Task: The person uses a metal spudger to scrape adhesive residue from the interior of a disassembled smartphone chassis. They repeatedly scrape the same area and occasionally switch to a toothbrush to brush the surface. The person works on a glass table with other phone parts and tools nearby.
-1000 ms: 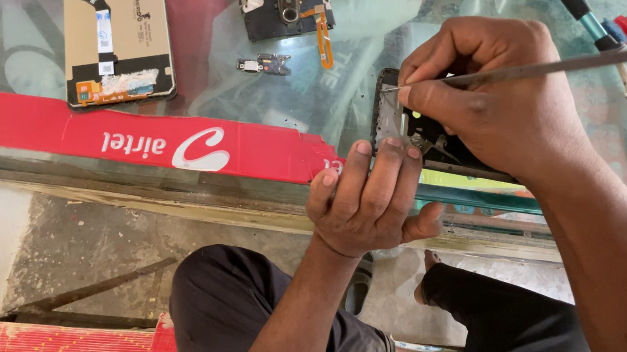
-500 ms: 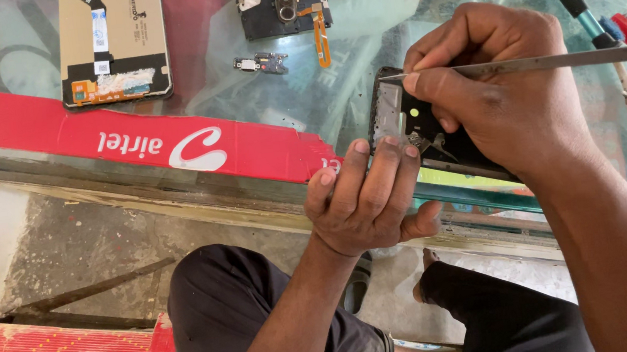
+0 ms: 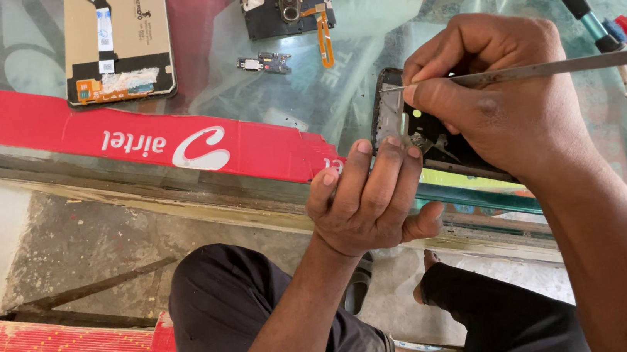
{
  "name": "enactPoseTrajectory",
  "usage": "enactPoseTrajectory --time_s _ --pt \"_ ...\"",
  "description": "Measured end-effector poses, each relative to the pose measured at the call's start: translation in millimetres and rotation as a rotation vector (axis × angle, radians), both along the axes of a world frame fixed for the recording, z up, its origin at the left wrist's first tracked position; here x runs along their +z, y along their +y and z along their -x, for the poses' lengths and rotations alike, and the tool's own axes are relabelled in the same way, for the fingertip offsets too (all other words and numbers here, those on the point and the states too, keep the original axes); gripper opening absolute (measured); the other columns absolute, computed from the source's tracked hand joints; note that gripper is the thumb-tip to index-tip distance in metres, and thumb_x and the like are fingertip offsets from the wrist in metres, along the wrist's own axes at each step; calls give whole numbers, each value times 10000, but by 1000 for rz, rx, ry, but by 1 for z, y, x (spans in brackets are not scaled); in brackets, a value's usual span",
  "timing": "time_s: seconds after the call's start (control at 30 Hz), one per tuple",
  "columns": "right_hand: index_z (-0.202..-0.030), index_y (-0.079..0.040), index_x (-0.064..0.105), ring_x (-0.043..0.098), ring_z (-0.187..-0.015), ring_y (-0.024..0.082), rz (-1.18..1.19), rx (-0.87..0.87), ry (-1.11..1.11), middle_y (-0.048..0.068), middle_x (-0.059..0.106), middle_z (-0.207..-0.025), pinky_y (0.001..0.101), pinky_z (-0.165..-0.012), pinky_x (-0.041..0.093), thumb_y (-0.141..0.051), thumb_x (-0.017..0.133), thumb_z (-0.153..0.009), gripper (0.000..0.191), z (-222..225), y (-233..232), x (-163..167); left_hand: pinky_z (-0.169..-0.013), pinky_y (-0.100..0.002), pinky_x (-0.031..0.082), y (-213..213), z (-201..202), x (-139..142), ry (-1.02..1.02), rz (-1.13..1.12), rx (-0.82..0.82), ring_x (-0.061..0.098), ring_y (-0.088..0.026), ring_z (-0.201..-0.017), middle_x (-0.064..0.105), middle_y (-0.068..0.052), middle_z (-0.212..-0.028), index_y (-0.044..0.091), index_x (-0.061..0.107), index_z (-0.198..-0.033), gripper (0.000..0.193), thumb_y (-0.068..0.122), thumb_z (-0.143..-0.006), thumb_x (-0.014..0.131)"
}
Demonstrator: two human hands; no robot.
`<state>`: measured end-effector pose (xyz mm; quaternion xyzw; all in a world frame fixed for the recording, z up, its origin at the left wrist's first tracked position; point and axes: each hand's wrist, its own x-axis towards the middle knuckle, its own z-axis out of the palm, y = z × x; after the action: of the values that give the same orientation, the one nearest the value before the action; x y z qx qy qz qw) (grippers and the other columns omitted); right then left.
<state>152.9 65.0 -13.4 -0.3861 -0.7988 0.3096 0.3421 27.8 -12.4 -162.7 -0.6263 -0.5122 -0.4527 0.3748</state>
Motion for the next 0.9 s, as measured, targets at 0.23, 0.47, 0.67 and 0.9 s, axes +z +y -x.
enactPoseTrajectory --time_s 0.23,0.47,0.67,0.9 --pt "-845 4 672 649 -727 48 -17 -1 -49 74 750 -914 216 -624 530 18 745 -888 86 2 1 4 -1212 -414 242 1 0 -1 -3 -1 0 521 -182 -1261 608 6 -1277 205 674 -1270 547 520 -1094 263" --pt "-815 -2 668 637 -689 60 25 -38 -40 74 745 -881 227 -592 520 5 751 -866 97 4 -1 7 -1204 -415 250 0 0 0 -13 -1 -13 527 -184 -1253 610 1 -1285 202 672 -1271 533 516 -1094 280" --pt "-827 0 694 689 -755 73 5 52 -49 81 761 -897 239 -687 582 13 755 -877 80 -1 0 4 -1191 -413 260 -1 0 3 -28 -4 -18 545 -184 -1239 630 -3 -1278 193 685 -1260 525 508 -1084 304" --pt "-827 0 695 686 -756 79 11 57 -37 84 759 -901 241 -688 575 14 758 -869 76 -4 0 0 -1192 -412 259 -2 1 4 -19 3 -12 545 -187 -1241 636 -7 -1285 186 688 -1262 523 508 -1081 318"
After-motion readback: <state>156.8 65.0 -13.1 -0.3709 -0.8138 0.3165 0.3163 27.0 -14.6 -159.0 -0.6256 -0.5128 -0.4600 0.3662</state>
